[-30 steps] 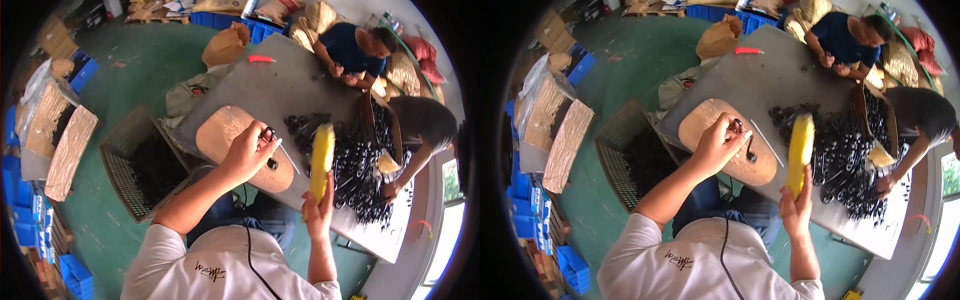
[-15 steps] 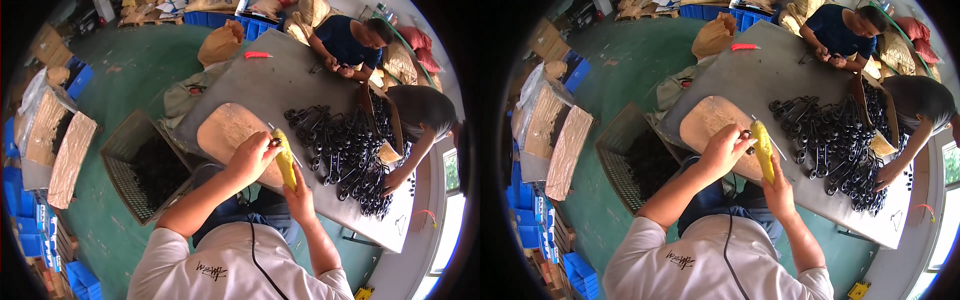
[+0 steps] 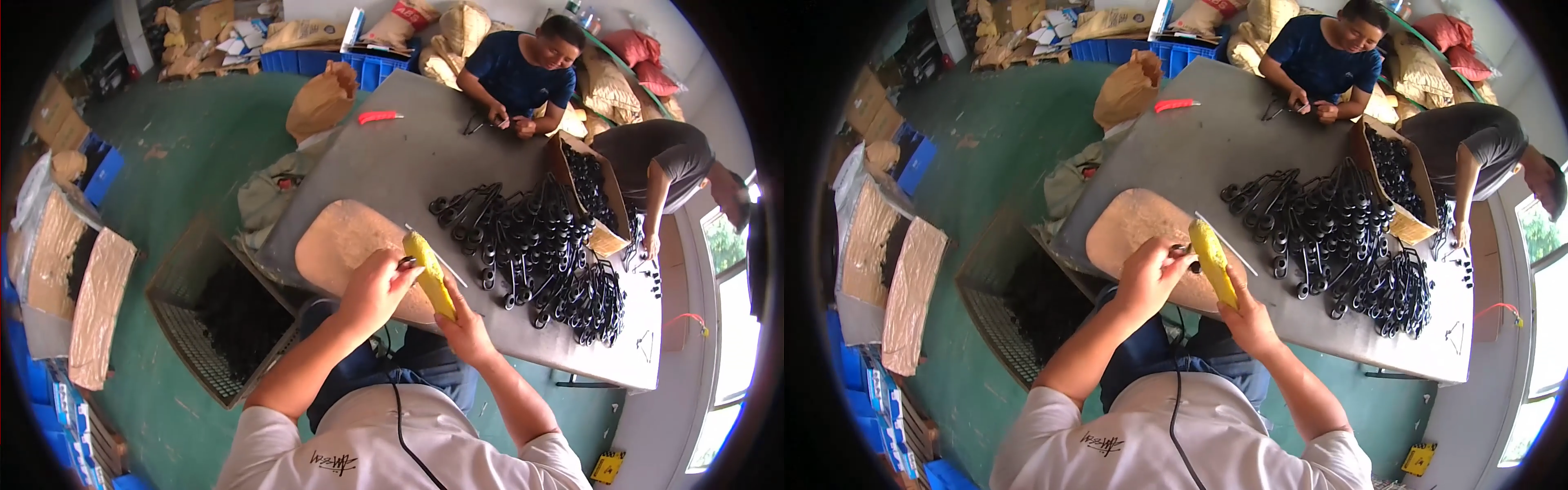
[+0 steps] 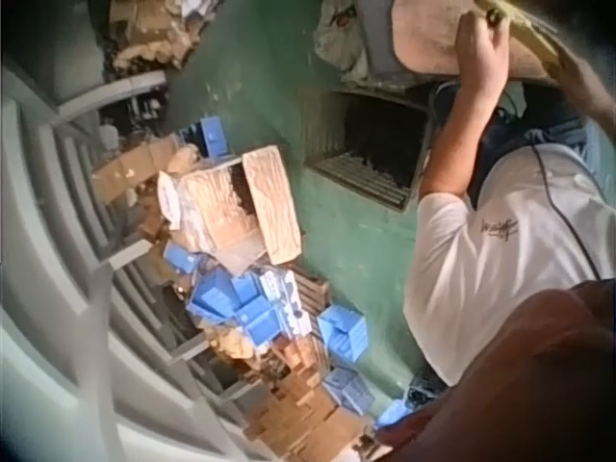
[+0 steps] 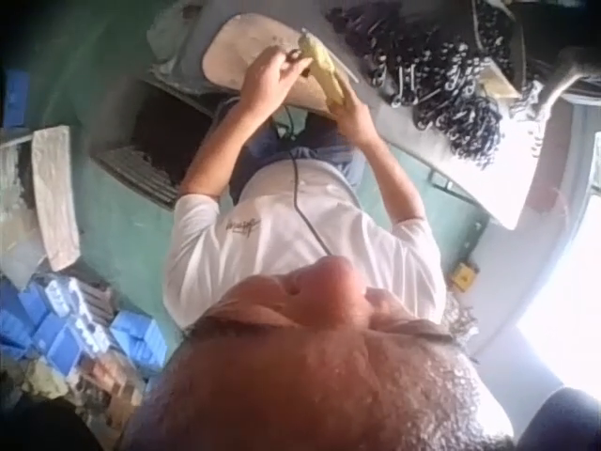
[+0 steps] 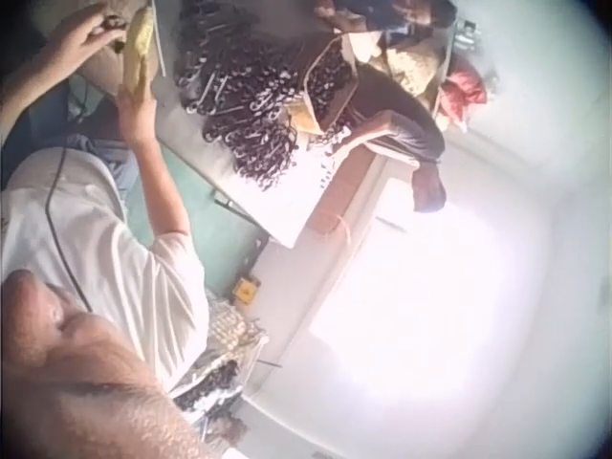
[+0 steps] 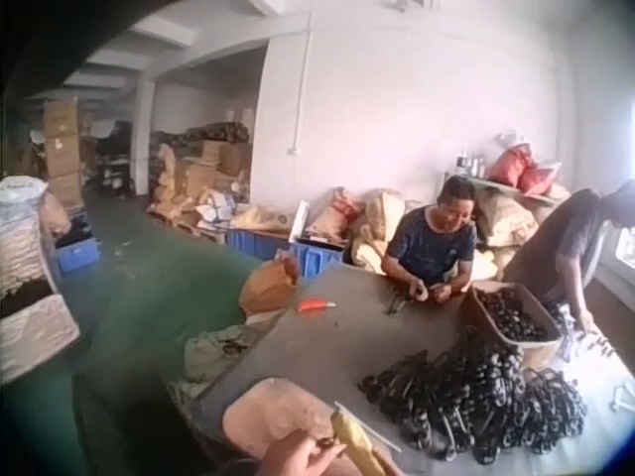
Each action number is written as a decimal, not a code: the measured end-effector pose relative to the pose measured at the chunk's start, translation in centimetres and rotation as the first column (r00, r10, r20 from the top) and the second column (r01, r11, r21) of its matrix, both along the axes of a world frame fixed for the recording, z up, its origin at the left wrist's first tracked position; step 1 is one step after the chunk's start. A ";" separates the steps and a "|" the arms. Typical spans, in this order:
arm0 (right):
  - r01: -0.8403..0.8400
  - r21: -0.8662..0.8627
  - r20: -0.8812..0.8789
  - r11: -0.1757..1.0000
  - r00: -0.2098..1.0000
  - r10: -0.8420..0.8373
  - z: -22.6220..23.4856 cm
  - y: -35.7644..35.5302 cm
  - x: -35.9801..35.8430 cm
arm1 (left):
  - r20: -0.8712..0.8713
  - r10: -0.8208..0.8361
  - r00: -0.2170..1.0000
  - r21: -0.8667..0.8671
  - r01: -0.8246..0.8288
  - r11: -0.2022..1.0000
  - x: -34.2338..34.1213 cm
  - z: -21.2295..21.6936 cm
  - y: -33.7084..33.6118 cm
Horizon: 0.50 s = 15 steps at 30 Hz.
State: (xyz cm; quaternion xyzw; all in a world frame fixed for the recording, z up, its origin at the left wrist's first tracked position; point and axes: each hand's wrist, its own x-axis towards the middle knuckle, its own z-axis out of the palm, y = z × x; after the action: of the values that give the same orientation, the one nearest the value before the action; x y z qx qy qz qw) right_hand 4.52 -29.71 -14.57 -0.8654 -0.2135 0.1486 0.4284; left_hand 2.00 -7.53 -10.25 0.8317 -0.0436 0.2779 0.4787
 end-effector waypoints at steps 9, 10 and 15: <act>0.009 -0.284 0.624 0.959 0.761 0.177 0.8 -1.5 6.2 | -0.088 0.607 0.789 -0.052 -0.613 0.789 -7.8 1.7 12.2; 0.089 -0.185 0.682 0.979 0.728 0.063 1.3 -1.4 7.0 | -0.124 0.681 0.722 0.063 -0.679 0.731 -9.3 1.8 14.1; 0.569 -0.329 0.710 0.753 0.675 -0.200 0.1 -5.8 10.4 | -0.339 0.818 0.465 0.512 -0.638 0.575 -14.8 -2.9 22.2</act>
State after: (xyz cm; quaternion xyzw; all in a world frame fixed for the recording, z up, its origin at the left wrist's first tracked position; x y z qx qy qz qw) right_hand 14.91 -35.49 -14.48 -0.9701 -0.0998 -0.1983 0.0980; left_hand -12.76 14.71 -13.13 0.8730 0.4148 0.1986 0.1628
